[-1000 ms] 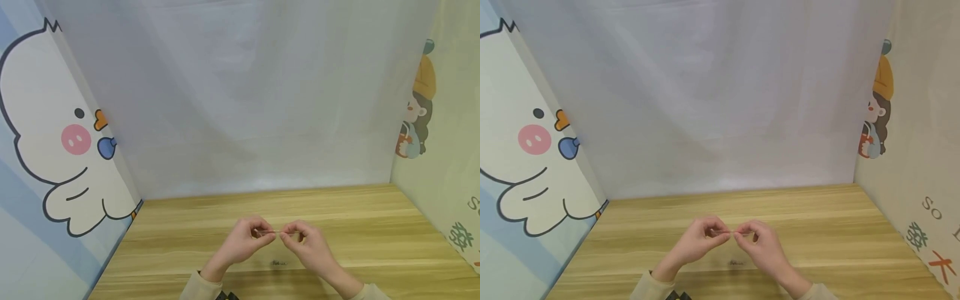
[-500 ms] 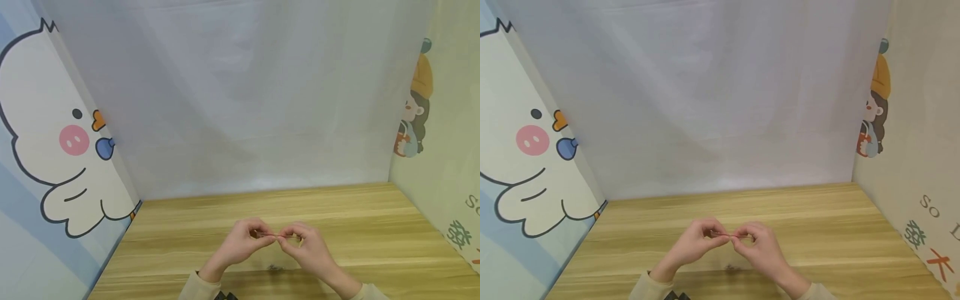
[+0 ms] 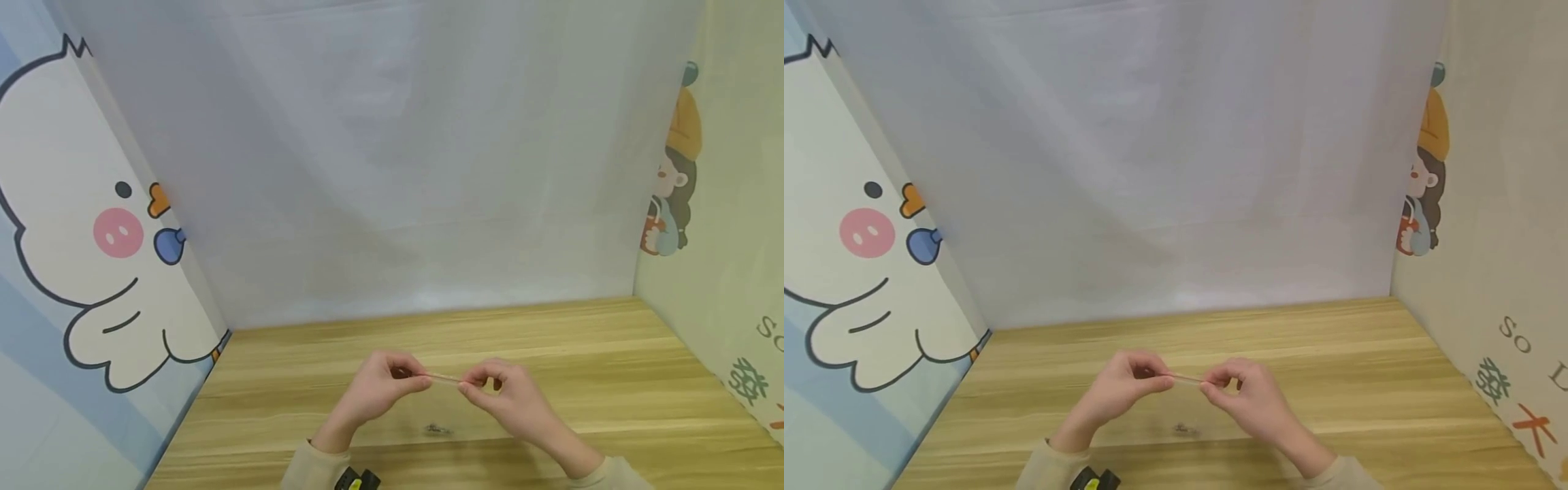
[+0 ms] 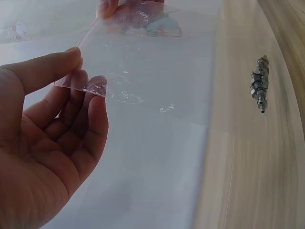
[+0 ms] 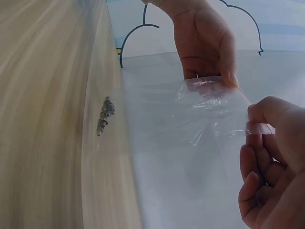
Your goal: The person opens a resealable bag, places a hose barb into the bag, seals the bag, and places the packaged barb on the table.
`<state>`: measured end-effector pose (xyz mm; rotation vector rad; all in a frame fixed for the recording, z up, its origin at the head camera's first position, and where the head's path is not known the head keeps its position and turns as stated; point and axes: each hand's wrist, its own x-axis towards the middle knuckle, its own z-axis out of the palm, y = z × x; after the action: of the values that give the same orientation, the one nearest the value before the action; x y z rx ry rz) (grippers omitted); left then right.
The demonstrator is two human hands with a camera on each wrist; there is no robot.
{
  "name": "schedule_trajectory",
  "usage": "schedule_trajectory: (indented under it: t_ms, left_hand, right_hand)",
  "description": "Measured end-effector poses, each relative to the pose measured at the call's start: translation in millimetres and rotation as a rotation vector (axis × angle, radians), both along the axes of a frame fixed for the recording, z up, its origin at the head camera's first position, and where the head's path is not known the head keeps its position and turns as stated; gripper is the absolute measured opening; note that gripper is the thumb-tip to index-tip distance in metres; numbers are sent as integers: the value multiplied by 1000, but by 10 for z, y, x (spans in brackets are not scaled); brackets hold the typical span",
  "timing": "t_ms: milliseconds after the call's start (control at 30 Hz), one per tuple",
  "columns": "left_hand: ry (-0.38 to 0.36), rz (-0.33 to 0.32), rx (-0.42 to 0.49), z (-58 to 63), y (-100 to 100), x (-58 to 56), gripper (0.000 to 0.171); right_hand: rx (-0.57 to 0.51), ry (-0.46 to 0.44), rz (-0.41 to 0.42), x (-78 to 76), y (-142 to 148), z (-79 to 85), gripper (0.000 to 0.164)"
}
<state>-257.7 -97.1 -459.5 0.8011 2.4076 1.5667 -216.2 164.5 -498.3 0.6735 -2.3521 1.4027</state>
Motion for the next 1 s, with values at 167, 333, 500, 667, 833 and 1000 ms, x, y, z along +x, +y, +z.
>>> schedule_trajectory:
  t_ms: [167, 333, 500, 667, 833, 1000]
  left_hand:
    - [-86, -19, 46, 30, -55, -5, 16]
    - [-158, -76, 88, 55, -100, -12, 15]
    - [-240, -152, 90, 77, -115, 14, 15]
    - [-338, -188, 56, 26, -74, 18, 21]
    - [-352, -121, 45, -50, -28, -18, 20]
    - [-328, -24, 69, -112, 14, -53, 24]
  right_hand:
    - [3, -27, 18, 0, 66, 45, 9]
    - [-13, -98, 91, 35, 161, 133, 4]
    - [-10, -320, 190, 20, 292, 210, 14]
    - [0, -458, 274, -68, 379, 193, 21]
    - [7, -486, 288, -142, 378, 112, 26]
    - [15, -505, 283, -182, 340, 10, 39]
